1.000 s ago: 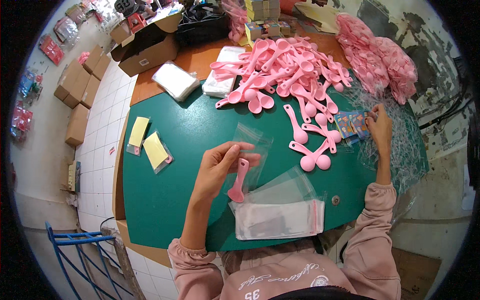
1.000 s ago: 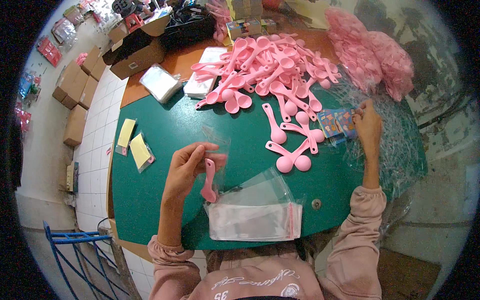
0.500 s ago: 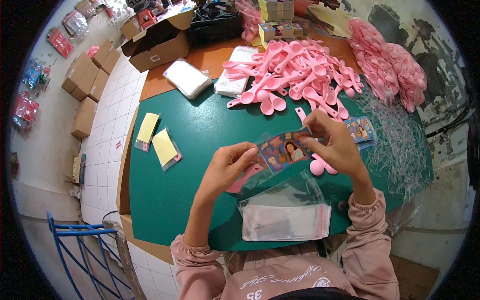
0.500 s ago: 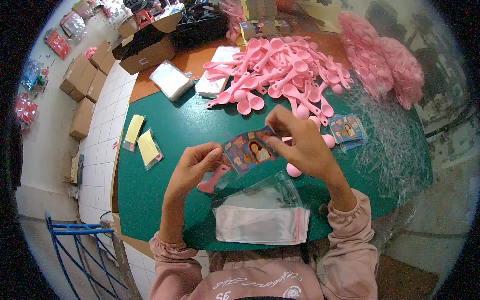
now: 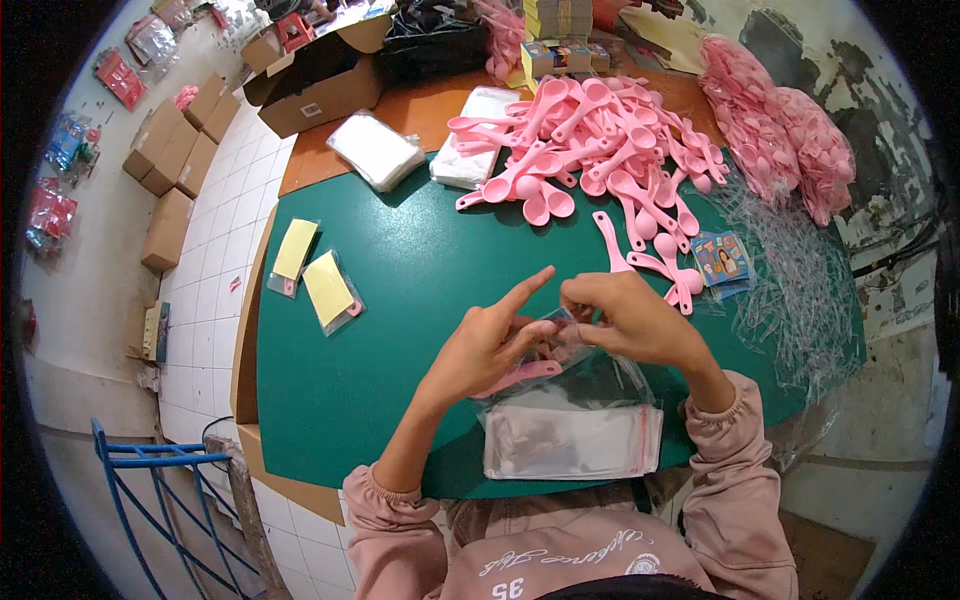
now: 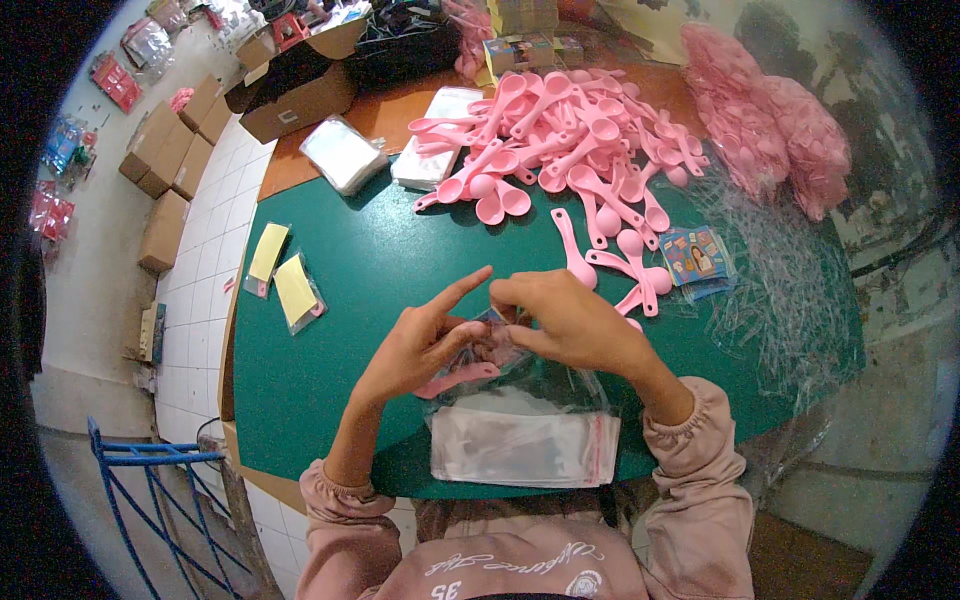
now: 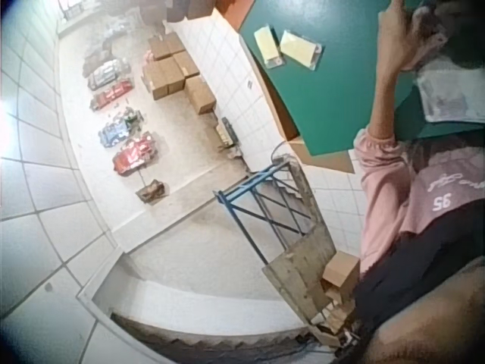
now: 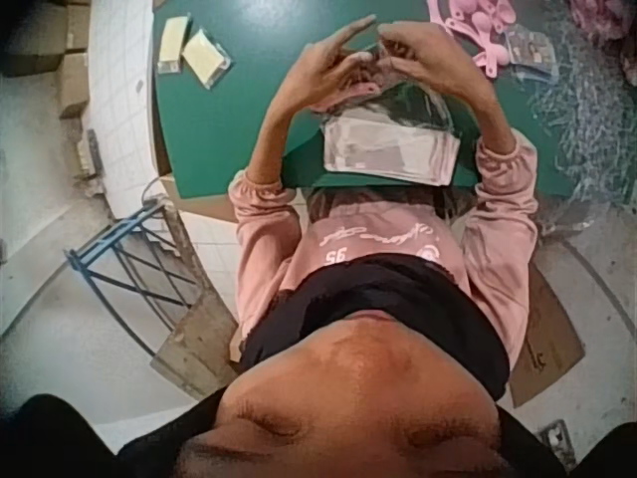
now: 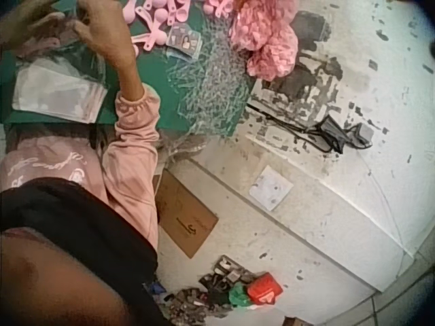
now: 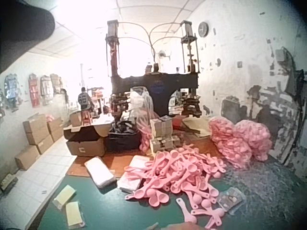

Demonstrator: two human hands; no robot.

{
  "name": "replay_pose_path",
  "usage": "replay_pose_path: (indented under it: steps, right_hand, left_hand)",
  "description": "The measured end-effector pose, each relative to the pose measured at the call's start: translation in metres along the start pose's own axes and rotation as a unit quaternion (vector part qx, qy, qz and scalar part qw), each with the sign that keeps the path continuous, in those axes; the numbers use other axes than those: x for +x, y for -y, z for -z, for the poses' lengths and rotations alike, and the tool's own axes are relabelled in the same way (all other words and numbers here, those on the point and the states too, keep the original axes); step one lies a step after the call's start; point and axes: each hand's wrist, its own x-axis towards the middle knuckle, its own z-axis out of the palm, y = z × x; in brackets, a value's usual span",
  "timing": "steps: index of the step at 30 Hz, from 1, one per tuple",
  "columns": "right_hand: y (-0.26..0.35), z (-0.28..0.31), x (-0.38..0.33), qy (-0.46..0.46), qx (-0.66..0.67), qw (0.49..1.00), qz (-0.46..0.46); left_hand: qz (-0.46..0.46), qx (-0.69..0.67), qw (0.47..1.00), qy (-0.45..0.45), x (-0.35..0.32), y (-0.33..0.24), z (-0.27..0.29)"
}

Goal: The person repeatedly picks up pink plastic ladles, places them into clear plastic bags, inserts a small printed card, and seals the bags. The person stacks the completed packages on the table.

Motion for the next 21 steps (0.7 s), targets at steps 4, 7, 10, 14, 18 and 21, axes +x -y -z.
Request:
replay_pose_path:
  steps: [4, 7, 10, 14, 18, 21]
  right_hand:
    - [0.009, 0.024, -0.007, -0.029, -0.011, 0.998, -0.048]
    - [0.009, 0.023, -0.007, -0.027, 0.003, 0.997, -0.074]
    - [0.003, 0.003, -0.001, -0.006, 0.026, 0.999, -0.045]
    - [-0.016, -0.028, 0.004, -0.062, 0.027, 0.998, 0.002]
    - [-0.023, -0.020, 0.003, -0.026, 0.155, 0.984, -0.086]
    - [-0.030, -0.018, 0.005, -0.021, 0.221, 0.967, -0.122]
  left_hand:
    - [0.024, 0.081, 0.996, 0.018, -0.002, 0.000, 0.008]
    - [-0.011, 0.053, 0.999, 0.011, 0.000, 0.009, 0.006]
    - [-0.011, 0.044, 0.999, 0.009, 0.000, 0.003, 0.005]
    - [0.028, 0.068, 0.997, -0.016, -0.001, 0.002, -0.005]
    - [0.057, 0.100, 0.993, -0.018, -0.004, -0.001, 0.006]
    - [0.034, 0.096, 0.993, 0.054, -0.020, 0.014, 0.035]
